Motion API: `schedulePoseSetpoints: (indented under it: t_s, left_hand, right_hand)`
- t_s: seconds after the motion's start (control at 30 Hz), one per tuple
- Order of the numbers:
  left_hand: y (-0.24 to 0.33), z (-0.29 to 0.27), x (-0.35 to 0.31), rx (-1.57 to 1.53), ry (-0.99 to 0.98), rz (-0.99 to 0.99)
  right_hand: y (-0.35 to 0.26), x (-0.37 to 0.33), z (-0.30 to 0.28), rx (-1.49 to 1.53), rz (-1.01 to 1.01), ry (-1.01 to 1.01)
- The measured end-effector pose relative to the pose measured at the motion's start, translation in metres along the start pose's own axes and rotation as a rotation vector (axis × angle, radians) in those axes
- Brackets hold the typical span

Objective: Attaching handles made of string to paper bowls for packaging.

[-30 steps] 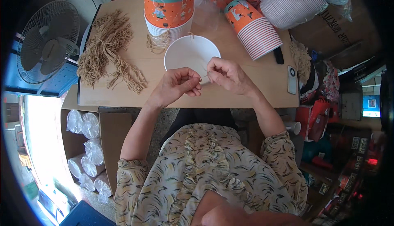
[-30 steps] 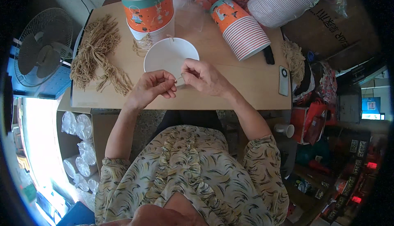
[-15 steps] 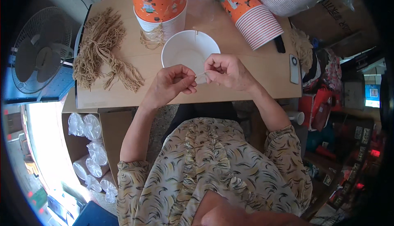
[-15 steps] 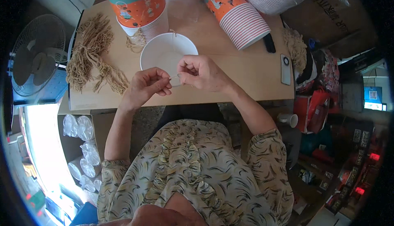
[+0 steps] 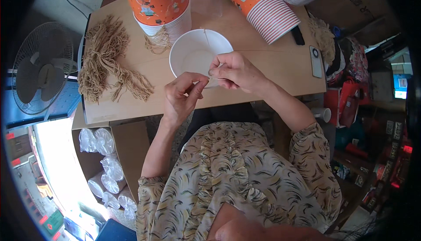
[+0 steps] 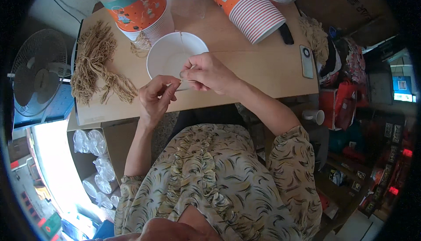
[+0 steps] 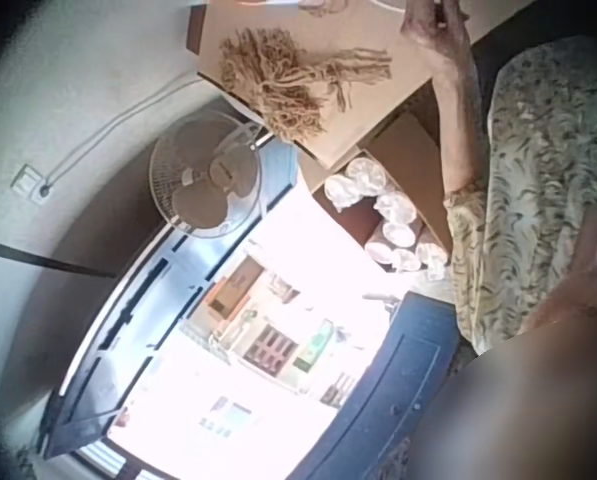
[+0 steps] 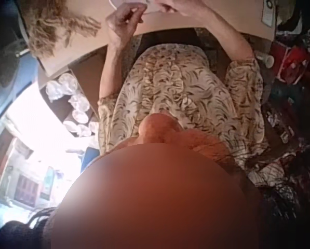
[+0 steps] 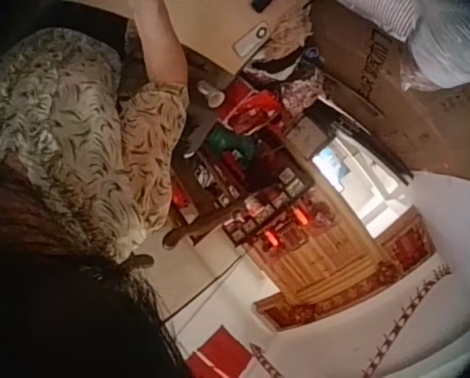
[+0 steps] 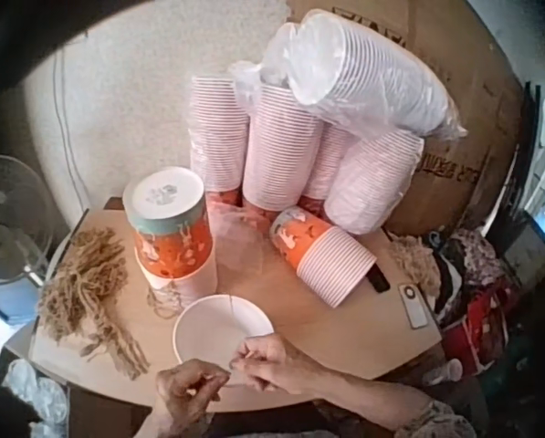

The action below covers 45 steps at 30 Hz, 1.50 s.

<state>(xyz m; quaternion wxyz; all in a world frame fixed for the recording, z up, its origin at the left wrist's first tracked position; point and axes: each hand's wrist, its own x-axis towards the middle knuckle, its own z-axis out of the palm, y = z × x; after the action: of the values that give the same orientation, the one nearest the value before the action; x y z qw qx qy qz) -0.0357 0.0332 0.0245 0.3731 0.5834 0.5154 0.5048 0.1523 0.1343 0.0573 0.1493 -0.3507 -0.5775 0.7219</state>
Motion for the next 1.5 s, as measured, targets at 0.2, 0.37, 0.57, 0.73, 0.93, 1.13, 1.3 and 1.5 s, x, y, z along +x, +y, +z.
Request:
schedulePoseSetpoints:
  t_s: [0.2, 0.37, 0.57, 0.73, 0.93, 1.13, 1.3, 1.5]
  left_hand:
    - [-0.009, 0.005, -0.005, -0.05, 0.107, 0.055]
    - [-0.01, 0.007, -0.005, -0.129, 0.087, 0.047]
    - [-0.013, 0.007, -0.004, -0.09, 0.158, 0.146]
    - [-0.011, 0.007, -0.009, -0.117, 0.195, 0.007]
    - [-0.01, 0.006, -0.009, -0.121, 0.146, -0.012]
    - [-0.014, 0.005, -0.011, -0.173, 0.14, -0.013]
    - [-0.016, 0.006, -0.013, -0.15, 0.181, -0.003]
    - [-0.011, 0.006, -0.012, -0.028, 0.255, 0.057]
  right_hand:
    - [0.002, 0.004, 0.004, 0.225, 0.054, -0.03]
    - [0.001, 0.006, 0.007, 0.247, 0.05, -0.007]
    - [0.004, 0.008, 0.01, 0.191, 0.088, -0.032]
    - [0.007, 0.012, 0.011, 0.345, 0.076, -0.075]
    - [0.0, 0.013, 0.017, 0.234, -0.01, 0.0]
    - [0.001, 0.01, 0.022, 0.026, -0.03, 0.025]
    - [-0.002, 0.009, 0.025, 0.027, -0.011, 0.052]
    - [-0.005, 0.01, 0.025, -0.034, 0.035, 0.067]
